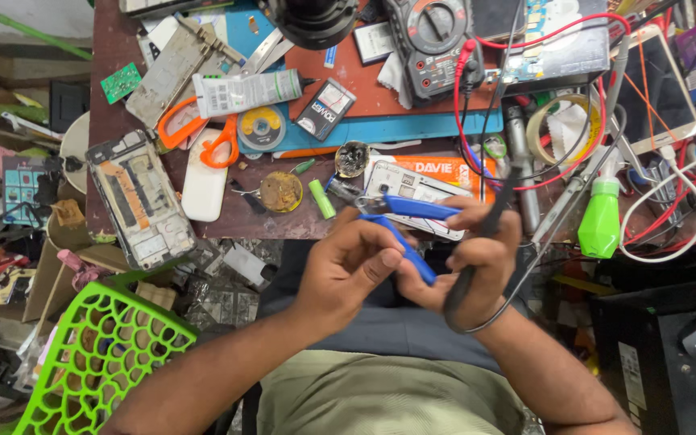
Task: The person strips the insulation from thin wires using pliers, then uses a soldering iron to tin the wire ends. The person repeatedly applies solder to the exposed wire tips and places the soldered wires on the workbench.
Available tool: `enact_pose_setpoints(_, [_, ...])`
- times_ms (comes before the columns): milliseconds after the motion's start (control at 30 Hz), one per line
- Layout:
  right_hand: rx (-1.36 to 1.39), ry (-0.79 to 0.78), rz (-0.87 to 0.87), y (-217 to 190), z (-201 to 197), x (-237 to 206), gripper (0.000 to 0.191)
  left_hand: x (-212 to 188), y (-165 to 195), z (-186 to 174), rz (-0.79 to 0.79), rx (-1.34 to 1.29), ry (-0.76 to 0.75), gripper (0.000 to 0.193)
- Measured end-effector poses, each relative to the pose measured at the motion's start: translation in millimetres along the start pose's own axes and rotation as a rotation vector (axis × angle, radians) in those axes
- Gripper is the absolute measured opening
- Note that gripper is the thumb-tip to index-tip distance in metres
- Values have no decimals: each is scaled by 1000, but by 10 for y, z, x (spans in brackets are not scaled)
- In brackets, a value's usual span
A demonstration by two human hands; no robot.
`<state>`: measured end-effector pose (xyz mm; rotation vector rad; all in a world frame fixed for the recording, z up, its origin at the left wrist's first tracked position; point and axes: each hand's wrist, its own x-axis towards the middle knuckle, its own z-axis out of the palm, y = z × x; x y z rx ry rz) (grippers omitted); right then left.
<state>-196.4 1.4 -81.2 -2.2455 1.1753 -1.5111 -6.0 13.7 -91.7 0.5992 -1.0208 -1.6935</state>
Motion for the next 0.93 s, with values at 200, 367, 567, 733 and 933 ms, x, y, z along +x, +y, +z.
enact_pose_setpoints(200, [-131, -154, -7, -175, -53, 150, 50, -56, 194, 165, 186, 832, 265, 14])
enact_pose_setpoints(367, [-7, -193, 69, -158, -65, 114, 46, -34, 330, 255, 260, 810, 89, 13])
enact_pose_setpoints(567, [579, -88, 389, -89, -192, -2, 34, -80, 398, 159, 253, 361, 75, 7])
enact_pose_setpoints(733, [1098, -168, 654, -146, -309, -67, 24, -150, 382, 72, 252, 148, 161, 9])
enact_pose_setpoints(933, [1241, -346, 871, -165, -402, -142, 28, -283, 380, -11, 161, 40, 79, 5])
